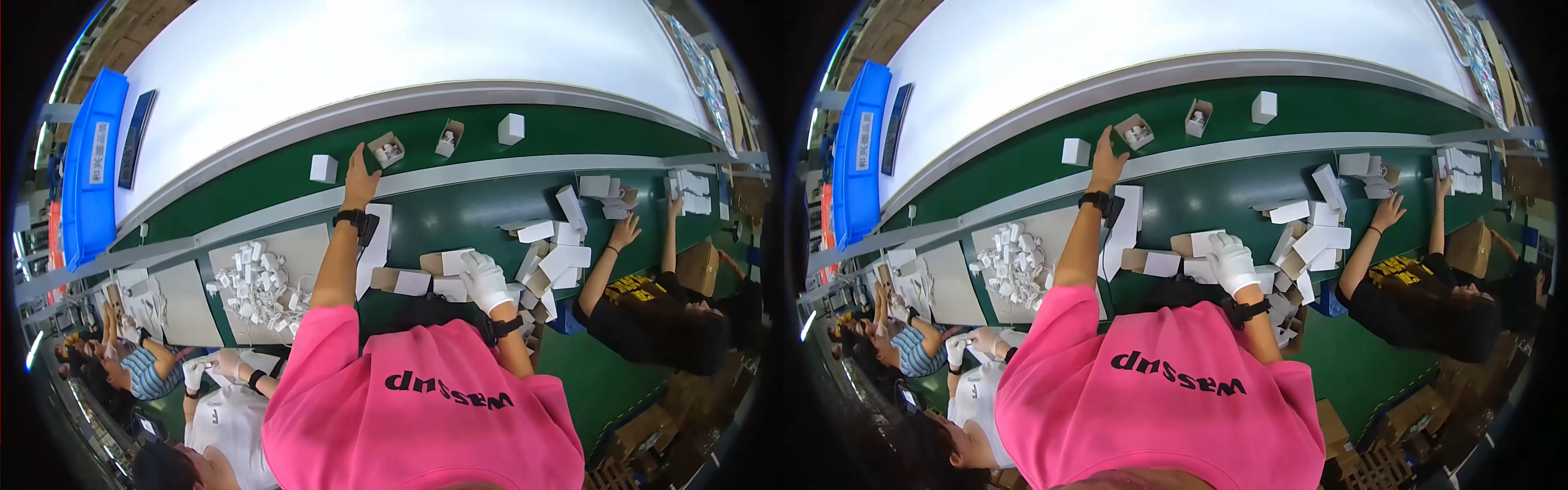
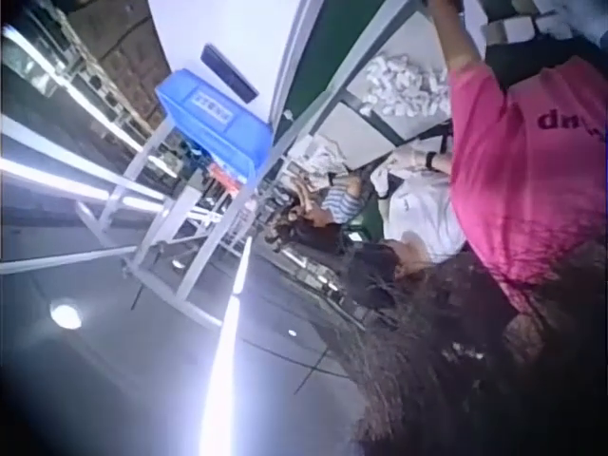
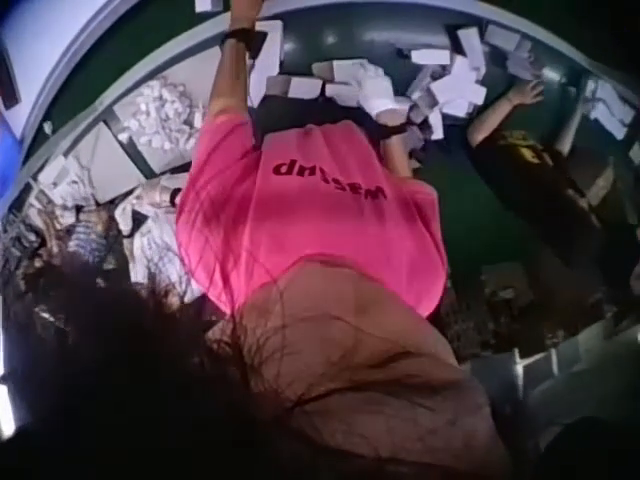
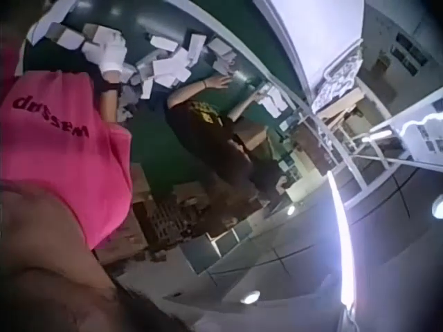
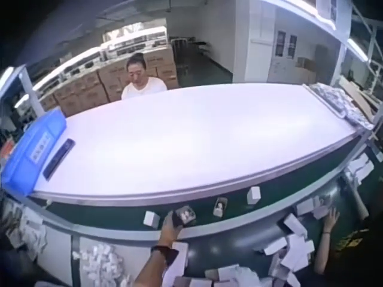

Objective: The person picks up a power adapter, winds the cable around it, and places it into a small white box. The person then closes the box and sets it aside, repeating the process for several more units.

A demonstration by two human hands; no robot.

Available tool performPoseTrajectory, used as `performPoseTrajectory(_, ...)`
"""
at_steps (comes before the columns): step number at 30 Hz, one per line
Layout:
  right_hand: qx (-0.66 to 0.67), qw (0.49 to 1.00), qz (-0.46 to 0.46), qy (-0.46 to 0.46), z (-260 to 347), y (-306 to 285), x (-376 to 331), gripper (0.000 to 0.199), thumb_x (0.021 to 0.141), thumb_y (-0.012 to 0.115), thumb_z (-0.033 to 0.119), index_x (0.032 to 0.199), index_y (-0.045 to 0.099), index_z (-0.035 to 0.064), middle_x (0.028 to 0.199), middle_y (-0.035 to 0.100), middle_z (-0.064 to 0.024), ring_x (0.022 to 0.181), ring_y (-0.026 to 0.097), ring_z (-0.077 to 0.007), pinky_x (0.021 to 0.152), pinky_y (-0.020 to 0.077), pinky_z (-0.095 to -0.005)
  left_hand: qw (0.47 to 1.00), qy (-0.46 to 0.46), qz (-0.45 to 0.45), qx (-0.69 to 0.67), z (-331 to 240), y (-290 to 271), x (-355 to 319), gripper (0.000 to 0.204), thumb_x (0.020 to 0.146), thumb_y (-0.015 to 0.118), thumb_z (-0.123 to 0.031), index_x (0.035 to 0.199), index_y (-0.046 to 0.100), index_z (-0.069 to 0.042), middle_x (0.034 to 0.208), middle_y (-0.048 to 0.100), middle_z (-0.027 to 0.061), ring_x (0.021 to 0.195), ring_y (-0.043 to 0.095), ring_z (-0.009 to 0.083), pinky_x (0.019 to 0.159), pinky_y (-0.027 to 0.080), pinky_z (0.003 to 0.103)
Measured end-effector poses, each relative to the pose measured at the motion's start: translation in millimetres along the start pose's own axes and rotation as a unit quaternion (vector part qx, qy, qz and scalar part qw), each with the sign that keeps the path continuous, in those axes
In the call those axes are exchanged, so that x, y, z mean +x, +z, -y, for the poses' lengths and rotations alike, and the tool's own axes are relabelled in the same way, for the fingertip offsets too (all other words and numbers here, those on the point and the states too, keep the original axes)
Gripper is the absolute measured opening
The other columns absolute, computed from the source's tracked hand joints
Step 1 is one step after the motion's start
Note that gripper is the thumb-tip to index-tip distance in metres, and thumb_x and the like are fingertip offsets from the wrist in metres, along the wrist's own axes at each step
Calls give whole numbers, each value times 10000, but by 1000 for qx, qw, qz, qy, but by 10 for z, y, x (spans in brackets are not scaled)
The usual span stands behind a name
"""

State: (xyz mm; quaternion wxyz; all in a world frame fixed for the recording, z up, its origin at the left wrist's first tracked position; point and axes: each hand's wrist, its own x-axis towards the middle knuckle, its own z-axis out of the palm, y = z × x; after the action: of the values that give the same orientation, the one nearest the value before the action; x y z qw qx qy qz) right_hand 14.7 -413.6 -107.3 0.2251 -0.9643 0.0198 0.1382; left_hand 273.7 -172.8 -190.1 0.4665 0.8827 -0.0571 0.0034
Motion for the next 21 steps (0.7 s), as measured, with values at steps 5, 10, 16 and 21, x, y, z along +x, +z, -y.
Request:
performPoseTrajectory(5,4,999,31,-4,-93,169,68,399,833,599,225,1198,547,74,1198,560,-167,1104,527,-357,939,436,-441,987,1,-95,130,61,-767,-881,463,769,632,-52,1214,505,-58,1286,464,200,1175,454,392,968,398,438)
performPoseTrajectory(10,41,998,31,19,-176,11,-13,380,858,588,212,1206,551,65,1204,562,-177,1087,544,-367,927,441,-432,888,-158,-170,398,248,-1259,-2290,504,759,653,-110,1243,516,-80,1216,494,178,1145,453,384,971,391,456)
performPoseTrajectory(16,42,995,80,-51,54,-6,72,385,862,587,209,1217,542,68,1187,571,-180,1049,566,-365,904,452,-428,862,-361,-167,314,769,-1338,-3299,584,744,665,-117,1294,471,-96,1248,465,180,1187,406,397,985,375,471)
performPoseTrajectory(21,48,993,70,-84,178,17,6,374,861,573,209,1204,543,62,1170,582,-175,1016,579,-363,878,467,-432,901,-291,-177,270,862,-1361,-3364,605,756,657,-119,1322,445,-121,1272,428,221,1191,392,418,993,371,460)
